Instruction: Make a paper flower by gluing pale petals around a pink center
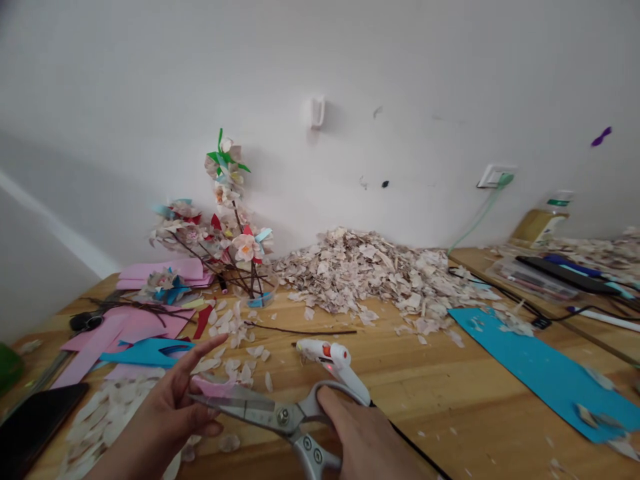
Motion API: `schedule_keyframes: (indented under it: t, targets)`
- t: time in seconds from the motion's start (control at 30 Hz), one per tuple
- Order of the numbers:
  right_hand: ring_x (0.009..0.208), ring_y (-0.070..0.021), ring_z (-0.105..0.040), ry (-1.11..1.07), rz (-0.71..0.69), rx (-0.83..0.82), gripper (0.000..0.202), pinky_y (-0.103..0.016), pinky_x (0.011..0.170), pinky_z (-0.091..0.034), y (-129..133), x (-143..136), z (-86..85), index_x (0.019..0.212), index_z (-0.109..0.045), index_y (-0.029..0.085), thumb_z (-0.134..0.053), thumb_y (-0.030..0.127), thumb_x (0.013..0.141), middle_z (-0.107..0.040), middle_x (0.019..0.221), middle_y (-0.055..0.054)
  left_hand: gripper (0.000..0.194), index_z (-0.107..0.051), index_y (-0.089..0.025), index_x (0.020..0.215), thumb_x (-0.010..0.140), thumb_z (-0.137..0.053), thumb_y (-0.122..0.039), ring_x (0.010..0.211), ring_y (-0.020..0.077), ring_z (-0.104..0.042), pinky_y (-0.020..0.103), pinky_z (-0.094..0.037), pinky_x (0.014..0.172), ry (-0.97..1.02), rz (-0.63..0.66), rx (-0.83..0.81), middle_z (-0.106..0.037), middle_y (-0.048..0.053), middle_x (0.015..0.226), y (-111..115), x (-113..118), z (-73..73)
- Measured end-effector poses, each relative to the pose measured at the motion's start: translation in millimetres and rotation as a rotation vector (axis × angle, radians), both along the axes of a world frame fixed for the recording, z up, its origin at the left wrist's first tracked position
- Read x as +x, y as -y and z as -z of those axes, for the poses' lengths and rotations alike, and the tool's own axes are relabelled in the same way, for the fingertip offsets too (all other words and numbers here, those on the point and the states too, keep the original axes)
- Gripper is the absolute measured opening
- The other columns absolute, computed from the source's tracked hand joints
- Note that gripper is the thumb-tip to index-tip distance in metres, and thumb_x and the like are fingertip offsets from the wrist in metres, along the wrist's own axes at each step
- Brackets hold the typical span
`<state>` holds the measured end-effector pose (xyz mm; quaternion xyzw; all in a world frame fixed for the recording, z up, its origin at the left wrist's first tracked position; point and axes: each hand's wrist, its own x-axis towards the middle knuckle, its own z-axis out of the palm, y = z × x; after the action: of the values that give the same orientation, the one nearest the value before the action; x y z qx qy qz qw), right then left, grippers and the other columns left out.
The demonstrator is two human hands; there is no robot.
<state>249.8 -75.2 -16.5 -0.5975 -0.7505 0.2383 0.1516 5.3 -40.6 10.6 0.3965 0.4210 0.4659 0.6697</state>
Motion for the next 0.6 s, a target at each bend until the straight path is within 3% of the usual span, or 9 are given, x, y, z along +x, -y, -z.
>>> schedule_keyframes:
  t: [0.27, 0.6]
  targets:
    - [0.065, -0.0175, -0.056, 0.006, -0.007, -0.014, 0.025, -0.023, 0.056, -0.034, 0.2, 0.1, -1.2, 0.082, -0.053, 0.025, -0.068, 0.033, 0.064, -0.064, 0.075, 0.001, 0.091, -0.030, -0.017, 0.132, 0.054, -0.075, -0.002, 0.045, 0.0095, -0.058, 0.020, -0.053, 0.045, -0.002, -0.011, -0.014, -0.068, -0.005, 0.054, 1.5, 2.0, -5.0]
    - [0.056, -0.0131, -0.050, -0.009, -0.037, -0.007, 0.024, -0.022, 0.049, -0.026, -5.1, 1.3, -0.4, 0.073, -0.044, 0.024, -0.063, 0.018, 0.060, -0.060, 0.066, 0.004, 0.089, -0.030, -0.016, 0.130, 0.055, -0.079, -0.008, 0.047, 0.0088, -0.056, 0.019, -0.052, 0.043, -0.023, -0.015, -0.003, -0.067, -0.005, 0.055, 3.2, 2.6, -4.1]
